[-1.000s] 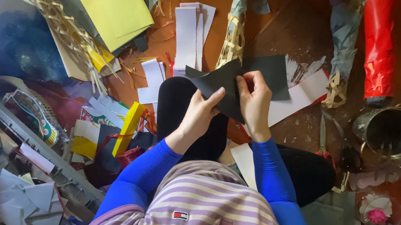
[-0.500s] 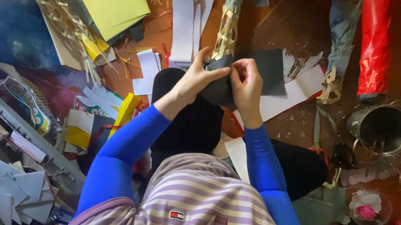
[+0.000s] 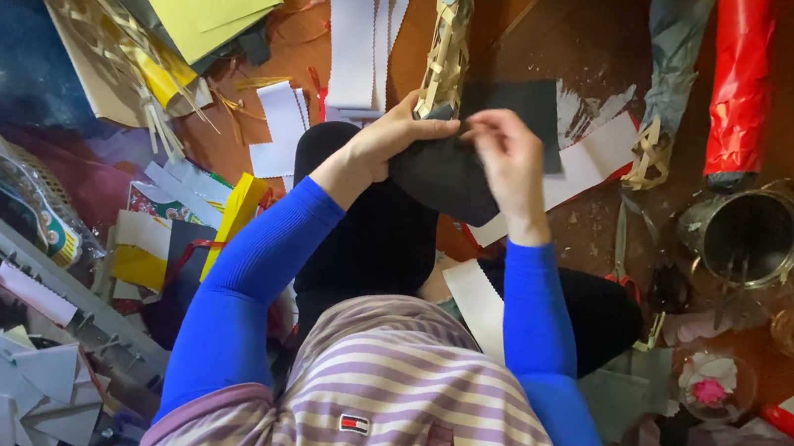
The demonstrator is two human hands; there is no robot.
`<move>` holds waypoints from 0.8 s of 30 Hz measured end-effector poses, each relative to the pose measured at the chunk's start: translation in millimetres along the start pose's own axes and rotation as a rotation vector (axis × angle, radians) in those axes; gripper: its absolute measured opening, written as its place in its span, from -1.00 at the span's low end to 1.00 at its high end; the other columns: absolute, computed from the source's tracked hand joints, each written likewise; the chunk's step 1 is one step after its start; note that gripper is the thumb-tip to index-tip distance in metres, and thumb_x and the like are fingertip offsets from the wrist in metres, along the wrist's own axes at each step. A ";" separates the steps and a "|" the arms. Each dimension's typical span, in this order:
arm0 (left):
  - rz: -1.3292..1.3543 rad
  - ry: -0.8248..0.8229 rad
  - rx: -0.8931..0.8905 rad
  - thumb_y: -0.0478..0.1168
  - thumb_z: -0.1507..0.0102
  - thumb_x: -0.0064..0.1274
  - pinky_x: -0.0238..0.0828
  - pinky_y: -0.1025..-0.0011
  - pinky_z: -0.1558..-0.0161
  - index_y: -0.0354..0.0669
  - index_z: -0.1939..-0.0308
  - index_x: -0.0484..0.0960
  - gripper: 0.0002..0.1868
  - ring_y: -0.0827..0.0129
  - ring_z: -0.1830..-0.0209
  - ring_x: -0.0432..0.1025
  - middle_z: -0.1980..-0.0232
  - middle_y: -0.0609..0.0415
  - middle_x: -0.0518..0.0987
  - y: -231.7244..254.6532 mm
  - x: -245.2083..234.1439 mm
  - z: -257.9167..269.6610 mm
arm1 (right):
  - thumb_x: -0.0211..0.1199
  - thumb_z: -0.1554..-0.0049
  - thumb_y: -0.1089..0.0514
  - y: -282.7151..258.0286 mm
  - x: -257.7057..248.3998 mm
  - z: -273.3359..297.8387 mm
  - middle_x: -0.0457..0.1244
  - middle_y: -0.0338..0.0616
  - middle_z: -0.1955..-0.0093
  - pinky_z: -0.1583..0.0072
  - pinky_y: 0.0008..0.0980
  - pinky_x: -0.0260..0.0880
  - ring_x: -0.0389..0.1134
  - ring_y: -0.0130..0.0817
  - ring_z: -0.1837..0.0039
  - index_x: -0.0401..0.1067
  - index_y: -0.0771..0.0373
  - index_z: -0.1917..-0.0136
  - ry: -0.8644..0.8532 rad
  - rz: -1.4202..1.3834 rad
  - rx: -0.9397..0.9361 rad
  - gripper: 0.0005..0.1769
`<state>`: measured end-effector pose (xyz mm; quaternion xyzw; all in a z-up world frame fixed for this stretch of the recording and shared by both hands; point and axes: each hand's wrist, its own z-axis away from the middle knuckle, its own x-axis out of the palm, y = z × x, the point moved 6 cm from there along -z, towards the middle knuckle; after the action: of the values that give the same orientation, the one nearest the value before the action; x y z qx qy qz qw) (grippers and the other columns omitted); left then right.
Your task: Applying paper strips and paste to a paper mache giraffe structure
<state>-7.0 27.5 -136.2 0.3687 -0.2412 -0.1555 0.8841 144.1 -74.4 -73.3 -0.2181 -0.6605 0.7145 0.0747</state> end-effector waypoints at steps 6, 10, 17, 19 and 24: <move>0.094 -0.018 -0.044 -0.18 0.06 0.69 0.73 0.03 0.18 -0.15 -0.40 0.58 -0.04 0.03 0.15 0.63 -0.06 -0.36 0.62 -3.0 7.8 2.4 | 0.05 -0.39 0.39 120.4 -9.8 77.1 0.43 0.08 0.03 -0.23 -0.15 0.44 0.44 -0.13 -0.06 0.59 0.33 -0.23 0.136 -0.073 0.206 -0.69; 0.077 -0.035 -0.080 -0.21 0.02 0.65 0.67 0.09 0.16 -0.16 -0.33 0.57 -0.13 0.06 0.10 0.55 -0.05 -0.29 0.56 0.8 10.7 8.3 | 0.16 -0.35 0.32 83.2 85.1 128.2 0.22 -0.21 0.32 0.08 -0.51 0.40 0.33 -0.44 0.18 0.58 0.28 0.08 -0.229 -0.474 0.387 -0.80; 0.070 -0.080 -0.039 -0.24 -0.04 0.62 0.58 0.24 0.20 -0.15 -0.18 0.55 -0.29 0.20 0.14 0.48 0.05 -0.11 0.54 -14.8 -4.1 -10.6 | 0.52 -0.28 0.02 74.0 98.2 95.2 -0.04 -0.38 0.40 0.41 -0.56 0.12 0.12 -0.46 0.45 0.30 0.14 0.22 0.358 -1.025 0.680 -0.57; 0.062 -0.086 -0.046 -0.23 -0.05 0.62 0.60 0.24 0.21 -0.16 -0.20 0.54 -0.28 0.20 0.14 0.49 0.05 -0.12 0.54 -7.0 -2.4 -4.1 | 0.54 -0.26 0.02 71.1 95.1 90.8 0.05 -0.27 0.39 0.42 -0.49 0.22 0.21 -0.38 0.44 0.32 0.17 0.18 0.391 -0.994 0.705 -0.58; 0.052 -0.097 -0.041 -0.20 -0.04 0.63 0.62 0.24 0.25 -0.19 -0.25 0.51 -0.21 0.21 0.17 0.50 0.06 -0.11 0.51 2.5 3.2 2.6 | 0.55 -0.24 -0.06 74.8 79.7 87.7 0.25 0.00 0.35 0.44 -0.35 0.37 0.36 -0.22 0.42 0.33 0.26 0.12 0.416 -0.865 0.727 -0.53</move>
<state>-5.5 26.3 -131.8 0.3360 -0.2901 -0.1551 0.8826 50.5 -131.6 -160.5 -0.0251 -0.3742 0.7416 0.5563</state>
